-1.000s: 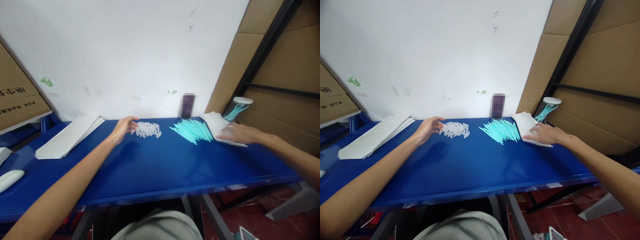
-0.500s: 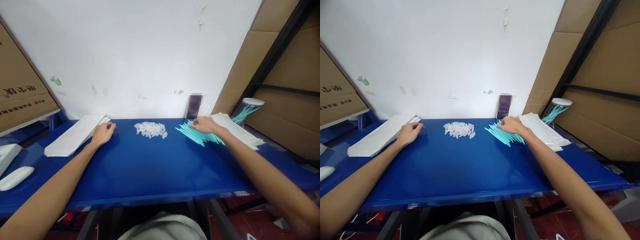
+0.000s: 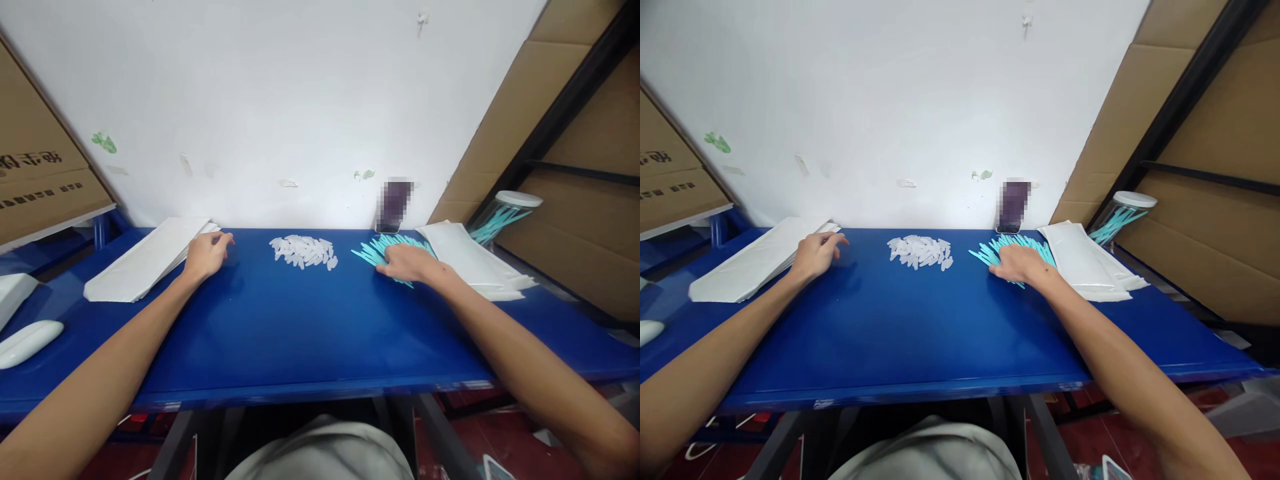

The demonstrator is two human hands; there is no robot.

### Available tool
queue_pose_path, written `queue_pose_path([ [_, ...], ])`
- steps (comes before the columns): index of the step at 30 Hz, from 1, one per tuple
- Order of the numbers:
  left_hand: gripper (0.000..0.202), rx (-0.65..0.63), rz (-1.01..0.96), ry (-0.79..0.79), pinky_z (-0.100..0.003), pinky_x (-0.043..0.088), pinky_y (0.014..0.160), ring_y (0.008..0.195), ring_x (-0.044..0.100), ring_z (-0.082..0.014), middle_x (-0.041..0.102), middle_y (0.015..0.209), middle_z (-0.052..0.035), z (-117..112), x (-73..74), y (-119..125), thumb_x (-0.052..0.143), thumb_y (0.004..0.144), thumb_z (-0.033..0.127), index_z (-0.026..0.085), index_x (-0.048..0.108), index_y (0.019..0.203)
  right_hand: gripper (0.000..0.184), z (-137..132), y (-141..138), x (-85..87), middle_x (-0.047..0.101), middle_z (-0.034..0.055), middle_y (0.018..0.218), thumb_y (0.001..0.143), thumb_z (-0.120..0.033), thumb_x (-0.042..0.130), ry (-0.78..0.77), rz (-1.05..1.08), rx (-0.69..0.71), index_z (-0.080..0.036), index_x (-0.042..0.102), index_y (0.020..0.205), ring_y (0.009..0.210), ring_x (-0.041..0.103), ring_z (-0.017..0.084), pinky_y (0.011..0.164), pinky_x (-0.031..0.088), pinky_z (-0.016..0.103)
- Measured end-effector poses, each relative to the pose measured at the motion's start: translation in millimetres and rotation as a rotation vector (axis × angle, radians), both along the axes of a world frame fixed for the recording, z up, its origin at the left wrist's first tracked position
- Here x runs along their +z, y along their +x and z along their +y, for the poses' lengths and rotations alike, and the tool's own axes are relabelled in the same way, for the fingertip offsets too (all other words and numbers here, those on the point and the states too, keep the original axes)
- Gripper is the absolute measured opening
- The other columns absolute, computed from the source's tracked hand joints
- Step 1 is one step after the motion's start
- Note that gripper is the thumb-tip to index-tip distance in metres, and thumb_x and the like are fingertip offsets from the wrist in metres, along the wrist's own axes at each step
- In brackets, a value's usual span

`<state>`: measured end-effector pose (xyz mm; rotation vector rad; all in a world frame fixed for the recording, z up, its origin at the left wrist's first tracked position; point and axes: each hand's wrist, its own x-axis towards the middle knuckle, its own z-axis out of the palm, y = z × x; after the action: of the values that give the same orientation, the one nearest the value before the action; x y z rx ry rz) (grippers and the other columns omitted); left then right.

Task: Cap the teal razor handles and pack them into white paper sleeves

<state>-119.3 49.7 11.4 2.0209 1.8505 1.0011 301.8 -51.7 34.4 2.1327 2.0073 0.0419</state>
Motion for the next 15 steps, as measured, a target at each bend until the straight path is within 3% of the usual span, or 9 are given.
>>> queue_pose_path([
  [3, 0.047, -0.009, -0.045, 0.026, -0.03, 0.041, 0.066, 0.058, 0.055, -0.0191, 0.063, 0.058, -0.0024, -3.8, 3.1, 2.2, 0.042, 0.084, 0.053, 0.018, 0.072, 0.083, 0.042, -3.4, -3.6, 1.8, 0.073, 0.0218, 0.105, 0.09, -0.046, 0.048, -0.004, -0.003, 0.005, -0.012, 0.072, 0.093, 0.093, 0.07, 0.034, 0.071, 0.047, 0.038],
  [9, 0.053, -0.07, 0.019, 0.027, -0.031, 0.039, 0.065, 0.061, 0.057, -0.0196, 0.065, 0.064, -0.0037, -2.6, -1.3, 5.5, 0.043, 0.083, 0.058, 0.018, 0.076, 0.078, 0.054, -7.2, -2.7, 3.9, 0.07, 0.025, 0.114, 0.089, -0.053, 0.049, 0.025, -0.024, -0.066, -0.008, 0.067, 0.113, 0.102, 0.068, 0.038, 0.075, 0.049, 0.041],
  [15, 0.055, -0.055, 0.045, -0.007, -0.033, 0.036, 0.061, 0.05, 0.049, -0.0199, 0.042, 0.04, -0.001, -0.3, -5.9, 5.5, 0.042, 0.085, 0.059, 0.02, 0.072, 0.061, 0.054, -0.8, 0.7, 0.3, 0.072, 0.0228, 0.111, 0.089, -0.059, 0.048, 0.016, -0.022, -0.094, -0.011, 0.07, 0.102, 0.101, 0.069, 0.037, 0.076, 0.05, 0.04],
])
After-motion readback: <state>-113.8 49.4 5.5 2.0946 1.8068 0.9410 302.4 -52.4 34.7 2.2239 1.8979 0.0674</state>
